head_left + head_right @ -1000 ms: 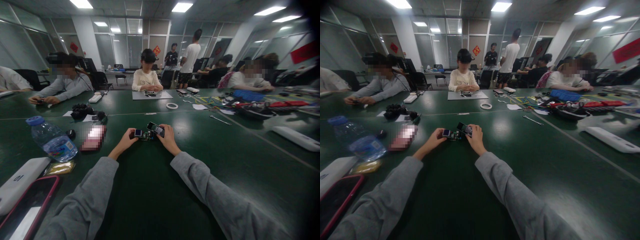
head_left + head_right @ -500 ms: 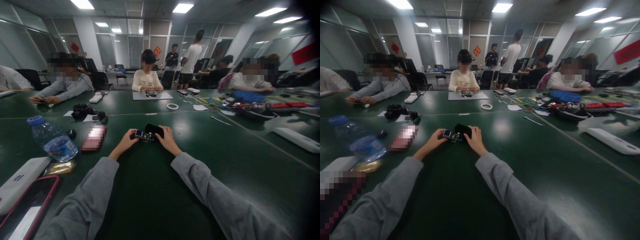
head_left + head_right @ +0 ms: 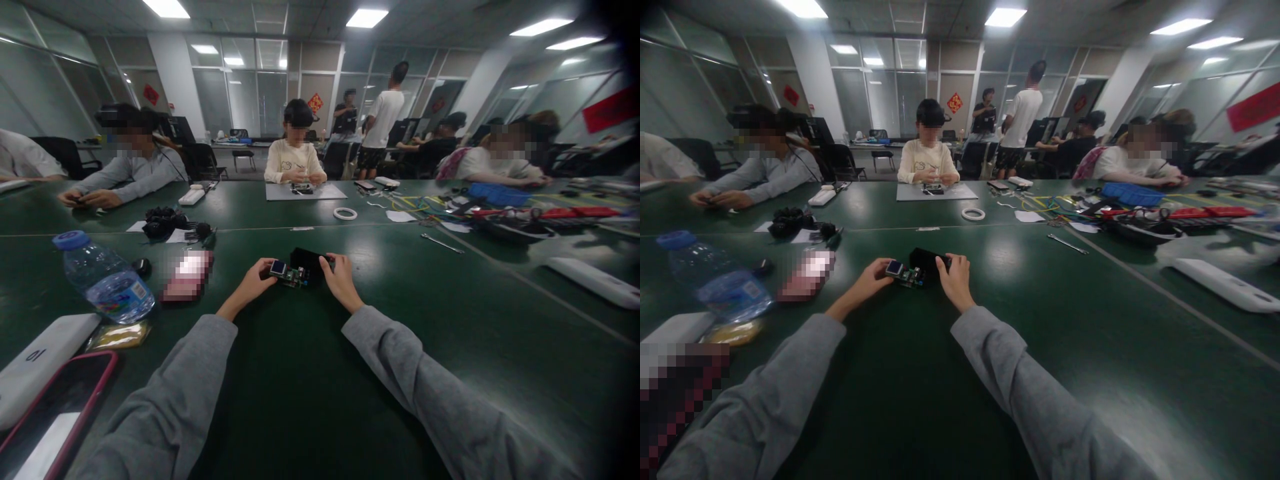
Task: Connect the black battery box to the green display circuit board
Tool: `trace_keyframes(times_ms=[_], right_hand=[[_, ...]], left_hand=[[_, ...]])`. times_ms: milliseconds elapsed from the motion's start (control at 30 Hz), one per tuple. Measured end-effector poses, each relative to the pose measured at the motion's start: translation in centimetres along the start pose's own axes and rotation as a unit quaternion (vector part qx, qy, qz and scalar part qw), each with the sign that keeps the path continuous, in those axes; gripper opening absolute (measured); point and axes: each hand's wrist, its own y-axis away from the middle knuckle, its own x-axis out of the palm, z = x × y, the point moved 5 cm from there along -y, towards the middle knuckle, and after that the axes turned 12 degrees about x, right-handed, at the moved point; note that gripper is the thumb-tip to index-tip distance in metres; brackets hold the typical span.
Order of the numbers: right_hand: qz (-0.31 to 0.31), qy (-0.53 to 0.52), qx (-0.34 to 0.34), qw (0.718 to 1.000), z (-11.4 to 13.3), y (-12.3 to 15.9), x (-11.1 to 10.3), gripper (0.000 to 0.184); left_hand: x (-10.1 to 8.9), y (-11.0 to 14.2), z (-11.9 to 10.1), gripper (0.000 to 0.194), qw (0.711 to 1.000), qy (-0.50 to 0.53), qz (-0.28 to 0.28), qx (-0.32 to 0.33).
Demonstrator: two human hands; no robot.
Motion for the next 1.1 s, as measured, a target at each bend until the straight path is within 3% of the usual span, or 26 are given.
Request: trace_keyframes(times_ms=[233, 500, 700, 867, 1100], right_hand=[[0.034, -0.022, -0.018, 0.999, 0.4, 0.1, 0.3, 0.045], [0.041, -0.033, -0.091, 0.994, 2.5, 1.1, -0.3, 0.032], [0.035, -0.056, -0.081, 0.995, 2.8, 0.9, -0.8, 0.026], [0.013, -0.066, -0.066, 0.996, 2.4, 0.7, -1.0, 0.035], [0.087, -0.034, -0.033, 0.995, 1.3, 0.6, 0.6, 0.043]], left_hand=[[0.1, 0.1, -0.3, 0.045, 1.0, 0.002, 0.018, 0.009], [0.4, -0.2, -0.2, 0.046, 0.999, 0.012, 0.033, 0.022], [0.3, 0.0, -0.2, 0.048, 0.999, 0.009, 0.039, 0.007], [0.3, 0.0, -0.2, 0.048, 0.999, 0.003, 0.046, -0.001], [0.4, 0.0, -0.4, 0.048, 0.999, 0.009, 0.051, 0.012]])
